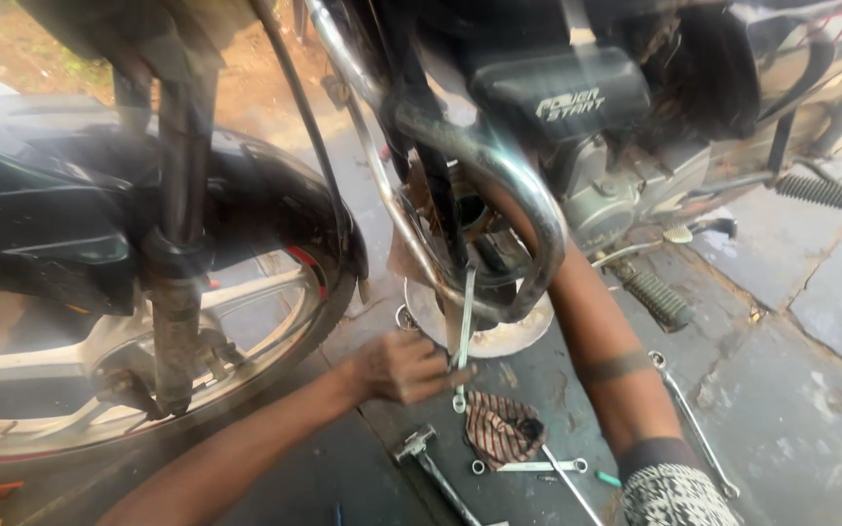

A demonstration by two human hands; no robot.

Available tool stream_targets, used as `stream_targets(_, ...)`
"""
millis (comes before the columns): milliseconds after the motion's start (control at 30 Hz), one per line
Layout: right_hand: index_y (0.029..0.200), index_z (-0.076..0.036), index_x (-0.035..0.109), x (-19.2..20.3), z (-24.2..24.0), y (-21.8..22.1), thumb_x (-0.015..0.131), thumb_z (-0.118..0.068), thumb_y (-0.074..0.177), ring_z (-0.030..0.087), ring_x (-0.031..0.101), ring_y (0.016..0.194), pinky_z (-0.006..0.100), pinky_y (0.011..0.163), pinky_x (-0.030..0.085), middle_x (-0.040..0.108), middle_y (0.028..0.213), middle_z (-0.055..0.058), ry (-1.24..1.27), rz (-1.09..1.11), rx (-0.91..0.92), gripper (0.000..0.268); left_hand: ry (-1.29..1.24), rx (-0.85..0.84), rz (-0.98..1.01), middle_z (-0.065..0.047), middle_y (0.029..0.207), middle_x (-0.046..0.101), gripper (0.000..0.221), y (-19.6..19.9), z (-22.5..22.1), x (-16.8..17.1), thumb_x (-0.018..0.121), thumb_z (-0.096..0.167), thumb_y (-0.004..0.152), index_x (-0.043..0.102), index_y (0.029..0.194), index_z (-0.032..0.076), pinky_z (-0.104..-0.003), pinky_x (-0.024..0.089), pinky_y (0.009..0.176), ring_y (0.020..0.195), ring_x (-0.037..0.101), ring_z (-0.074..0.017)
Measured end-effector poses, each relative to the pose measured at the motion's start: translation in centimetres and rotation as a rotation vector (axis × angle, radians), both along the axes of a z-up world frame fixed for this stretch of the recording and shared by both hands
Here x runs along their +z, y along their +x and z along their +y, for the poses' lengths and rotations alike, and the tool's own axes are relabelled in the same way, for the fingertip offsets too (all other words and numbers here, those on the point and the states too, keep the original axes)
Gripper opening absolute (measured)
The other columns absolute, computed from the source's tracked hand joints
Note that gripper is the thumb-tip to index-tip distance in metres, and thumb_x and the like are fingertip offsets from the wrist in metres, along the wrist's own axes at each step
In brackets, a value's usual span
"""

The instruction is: The person works on the engine of a motorcycle using various tools including wrenches and a hammer, while being assisted by another person who holds parts and reaches into the engine area.

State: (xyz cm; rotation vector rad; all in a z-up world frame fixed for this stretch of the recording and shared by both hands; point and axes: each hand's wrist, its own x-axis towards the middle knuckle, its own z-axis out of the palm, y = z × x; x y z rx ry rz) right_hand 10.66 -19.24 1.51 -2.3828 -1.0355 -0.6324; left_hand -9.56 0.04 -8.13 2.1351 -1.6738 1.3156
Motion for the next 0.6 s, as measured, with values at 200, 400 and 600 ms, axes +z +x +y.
stream_targets(200,0.126,-0.002,0.066,-0.7,1.1,2.1,0.069,-0.017,0.1,0.029,0.069,0.103,0.04,0.09,0.057,0.07,0.116,0.016,-0.044,-0.01,-0.046,0.03,0.073,-0.085,0.122,0.007,0.069,0.042,0.03,-2.9,0.8,-2.3,0.067,0.021,0.092,0.073,0.12,0.013,-0.025,0.039,0.048,0.059,0.049,-0.0074)
stream_targets(400,0.125,-0.002,0.067,-0.9,0.9,3.4,0.069,-0.016,0.101,0.028,0.069,0.1,0.04,0.088,0.057,0.07,0.113,0.016,-0.084,-0.026,-0.078,0.028,0.074,-0.026,0.192,0.006,0.069,0.046,0.032,-2.6,1.0,-3.7,0.066,0.022,0.091,0.072,0.121,0.012,-0.025,0.041,0.047,0.059,0.052,-0.0084)
stream_targets(600,0.124,-0.002,0.067,-2.6,1.3,4.6,0.069,-0.015,0.102,0.028,0.069,0.097,0.041,0.085,0.057,0.071,0.111,0.015,-0.123,0.009,-0.065,0.026,0.096,-0.018,0.247,0.005,0.071,0.049,0.032,-2.5,0.5,-4.6,0.063,0.019,0.096,0.07,0.126,0.012,-0.026,0.046,0.049,0.061,0.055,-0.0084)
